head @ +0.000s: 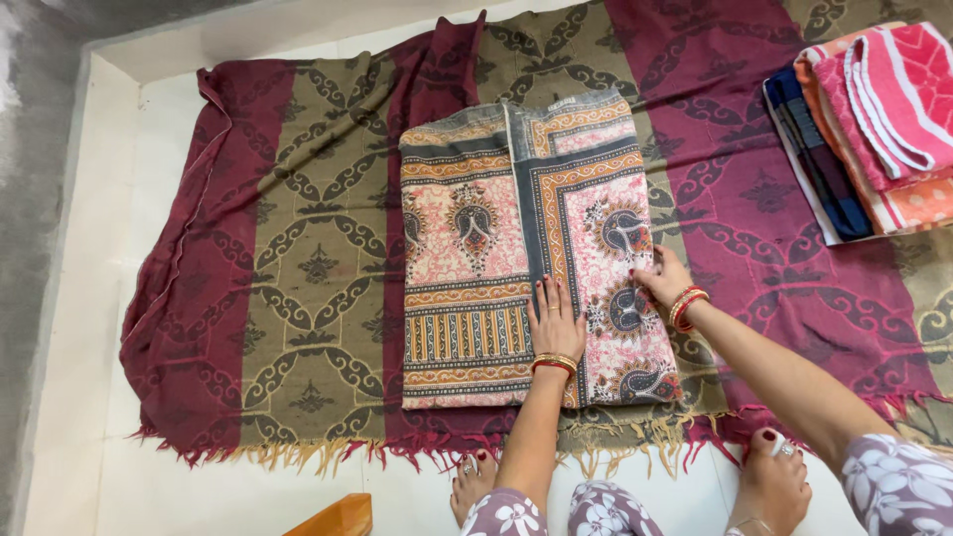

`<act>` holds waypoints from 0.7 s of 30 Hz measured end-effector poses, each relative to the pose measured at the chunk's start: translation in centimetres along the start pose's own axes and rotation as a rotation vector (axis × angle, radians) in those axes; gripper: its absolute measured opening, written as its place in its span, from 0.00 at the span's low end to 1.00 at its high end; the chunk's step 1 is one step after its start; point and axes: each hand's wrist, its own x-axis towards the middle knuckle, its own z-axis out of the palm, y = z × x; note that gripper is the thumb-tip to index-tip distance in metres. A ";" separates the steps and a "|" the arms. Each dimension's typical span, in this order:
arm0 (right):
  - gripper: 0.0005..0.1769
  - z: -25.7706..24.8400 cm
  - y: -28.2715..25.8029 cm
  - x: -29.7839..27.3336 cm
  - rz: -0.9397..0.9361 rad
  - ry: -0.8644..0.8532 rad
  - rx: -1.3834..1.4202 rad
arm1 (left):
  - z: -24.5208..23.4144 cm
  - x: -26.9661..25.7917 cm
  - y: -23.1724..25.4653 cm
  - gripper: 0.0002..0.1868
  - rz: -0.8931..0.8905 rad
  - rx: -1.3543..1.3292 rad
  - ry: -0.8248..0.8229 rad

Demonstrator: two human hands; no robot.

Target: The person folds a large patterned textile on the floor. They align the edges, fold the fabric in half, then roll it tightly into a compact bundle.

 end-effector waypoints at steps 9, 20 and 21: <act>0.44 6.9 -8.7 1.0 -0.223 -0.043 0.498 | 4.1 2.4 -2.6 0.41 -0.131 -0.813 -0.051; 0.60 22.8 -16.9 -3.1 -0.318 -0.381 -0.433 | 0.8 0.1 -15.1 0.45 -0.601 -2.128 0.142; 0.58 23.3 -16.0 -3.1 -0.356 -0.362 -0.414 | 0.9 0.0 -15.4 0.44 -0.597 -2.089 0.135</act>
